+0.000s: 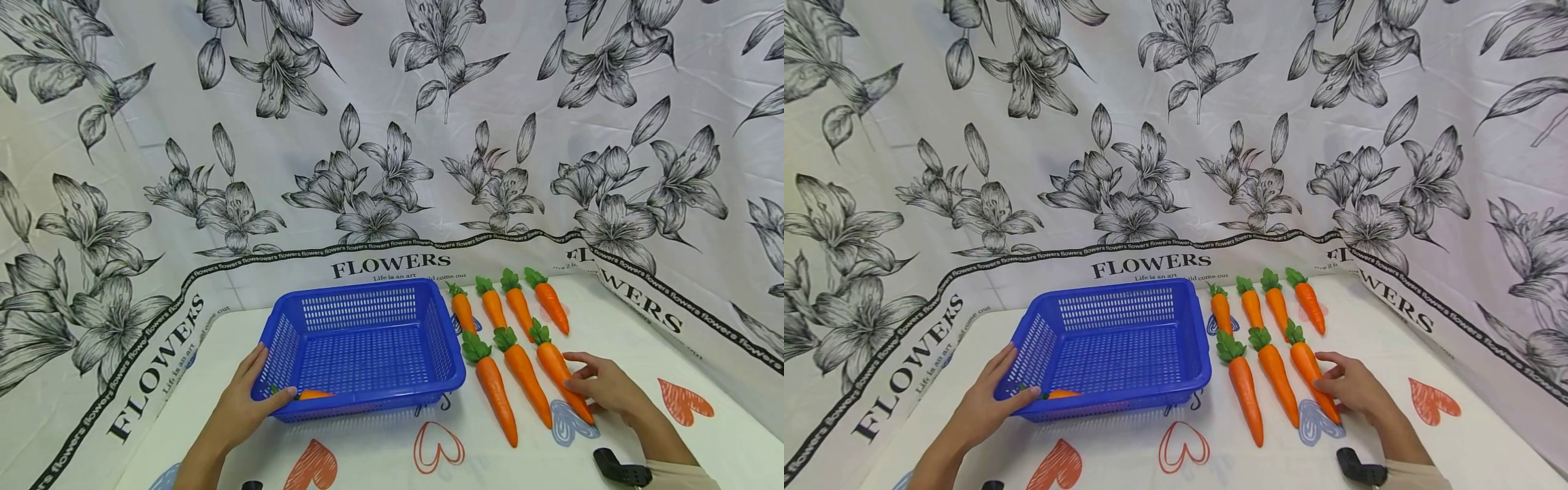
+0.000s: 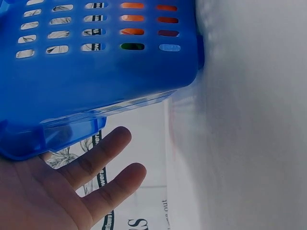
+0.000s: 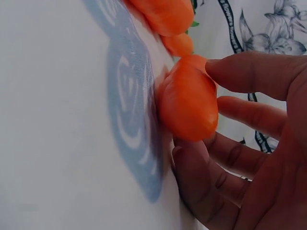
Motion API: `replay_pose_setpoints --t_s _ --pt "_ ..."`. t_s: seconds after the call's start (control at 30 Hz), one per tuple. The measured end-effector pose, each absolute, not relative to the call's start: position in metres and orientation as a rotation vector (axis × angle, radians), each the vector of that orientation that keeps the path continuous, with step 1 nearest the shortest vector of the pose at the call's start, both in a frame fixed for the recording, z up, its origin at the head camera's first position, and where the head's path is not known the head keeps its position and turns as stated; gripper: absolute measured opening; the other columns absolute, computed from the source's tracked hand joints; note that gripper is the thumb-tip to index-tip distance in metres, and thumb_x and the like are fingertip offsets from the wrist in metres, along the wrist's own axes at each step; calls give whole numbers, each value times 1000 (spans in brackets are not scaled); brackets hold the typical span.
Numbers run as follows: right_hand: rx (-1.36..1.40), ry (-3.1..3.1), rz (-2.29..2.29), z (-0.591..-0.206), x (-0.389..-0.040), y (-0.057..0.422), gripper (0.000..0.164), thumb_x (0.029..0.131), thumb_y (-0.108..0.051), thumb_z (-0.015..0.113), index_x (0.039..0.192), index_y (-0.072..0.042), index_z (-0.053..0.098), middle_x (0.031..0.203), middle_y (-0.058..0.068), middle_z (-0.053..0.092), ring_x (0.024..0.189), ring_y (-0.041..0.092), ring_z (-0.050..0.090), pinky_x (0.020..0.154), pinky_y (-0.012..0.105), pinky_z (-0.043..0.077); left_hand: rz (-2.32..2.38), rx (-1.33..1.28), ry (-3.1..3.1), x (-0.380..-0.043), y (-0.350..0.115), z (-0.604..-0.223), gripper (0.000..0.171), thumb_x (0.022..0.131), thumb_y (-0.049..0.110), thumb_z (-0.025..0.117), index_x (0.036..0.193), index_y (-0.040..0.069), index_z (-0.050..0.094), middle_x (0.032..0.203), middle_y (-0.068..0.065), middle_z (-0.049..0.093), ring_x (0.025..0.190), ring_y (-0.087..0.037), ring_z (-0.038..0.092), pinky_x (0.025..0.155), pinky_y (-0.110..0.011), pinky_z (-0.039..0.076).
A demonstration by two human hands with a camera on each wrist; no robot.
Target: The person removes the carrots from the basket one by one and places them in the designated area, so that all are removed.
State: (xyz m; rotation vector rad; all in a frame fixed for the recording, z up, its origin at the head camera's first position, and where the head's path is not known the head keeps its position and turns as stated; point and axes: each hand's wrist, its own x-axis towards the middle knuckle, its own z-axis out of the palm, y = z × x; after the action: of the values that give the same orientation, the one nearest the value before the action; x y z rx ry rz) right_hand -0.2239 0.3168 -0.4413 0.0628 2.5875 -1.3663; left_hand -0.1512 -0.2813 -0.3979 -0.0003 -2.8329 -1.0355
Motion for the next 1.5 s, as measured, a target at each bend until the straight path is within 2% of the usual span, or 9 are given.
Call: replay_pose_setpoints --t_s 0.87,1.37,1.5 --pt "88 2568 -1393 -432 -220 318 79 83 -28 77 145 -1 37 107 15 58 79 24 59 61 40 56 -1073 -26 -2816 -148 -284 -400 102 83 47 71 154 2 13 159 -17 5 139 -50 9 100 -74 16" --pt "3 2593 -1602 -403 -208 330 76 91 -36 68 148 -2 32 116 23 59 91 33 62 69 42 58 -1064 -27 -2813 -151 -285 -398 103 83 49 71 154 2 12 159 -18 5 138 -51 10 100 -73 18" --pt "-84 2632 -1680 -390 -202 331 67 93 -33 65 147 -5 36 111 15 62 89 27 63 68 42 58 -1071 -37 -2808 -152 -284 -398 103 83 49 71 154 3 12 159 -18 5 138 -52 12 100 -73 18"
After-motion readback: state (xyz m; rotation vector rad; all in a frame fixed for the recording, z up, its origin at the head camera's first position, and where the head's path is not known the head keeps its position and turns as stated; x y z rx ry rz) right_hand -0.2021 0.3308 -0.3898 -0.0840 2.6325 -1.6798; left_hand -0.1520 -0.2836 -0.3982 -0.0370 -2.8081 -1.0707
